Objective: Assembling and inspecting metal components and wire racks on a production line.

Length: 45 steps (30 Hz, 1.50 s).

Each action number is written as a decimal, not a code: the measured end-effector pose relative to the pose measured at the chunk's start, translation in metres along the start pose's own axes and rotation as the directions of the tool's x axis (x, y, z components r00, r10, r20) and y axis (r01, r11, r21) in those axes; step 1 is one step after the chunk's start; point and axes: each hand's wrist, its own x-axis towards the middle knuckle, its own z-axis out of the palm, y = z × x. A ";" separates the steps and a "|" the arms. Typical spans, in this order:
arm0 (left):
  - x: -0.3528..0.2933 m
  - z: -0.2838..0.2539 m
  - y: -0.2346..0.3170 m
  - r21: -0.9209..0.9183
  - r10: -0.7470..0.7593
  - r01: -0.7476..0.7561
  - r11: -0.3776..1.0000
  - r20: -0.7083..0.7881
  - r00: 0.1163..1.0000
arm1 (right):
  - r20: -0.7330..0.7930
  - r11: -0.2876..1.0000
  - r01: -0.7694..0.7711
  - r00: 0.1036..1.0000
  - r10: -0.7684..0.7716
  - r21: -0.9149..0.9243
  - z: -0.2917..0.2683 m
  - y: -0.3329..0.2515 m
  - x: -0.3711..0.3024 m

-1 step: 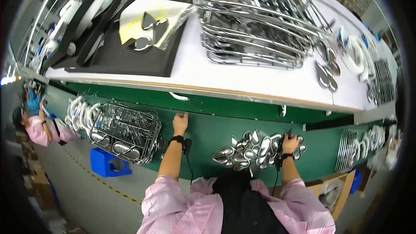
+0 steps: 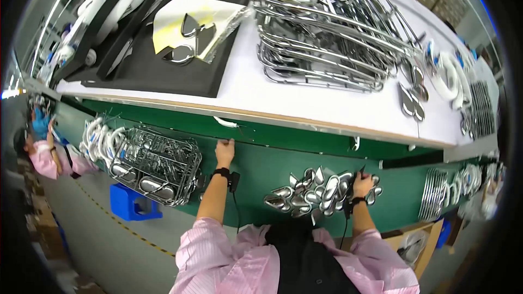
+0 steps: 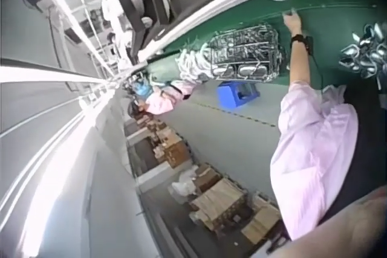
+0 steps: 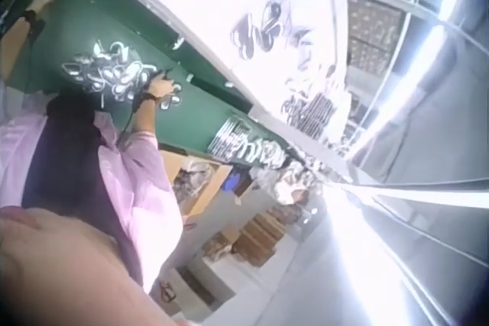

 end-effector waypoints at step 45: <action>-0.314 -0.163 0.232 -0.784 0.666 0.279 0.555 0.619 0.416 | 0.505 0.438 -0.253 0.502 -0.702 0.862 -0.208 -0.194 -0.228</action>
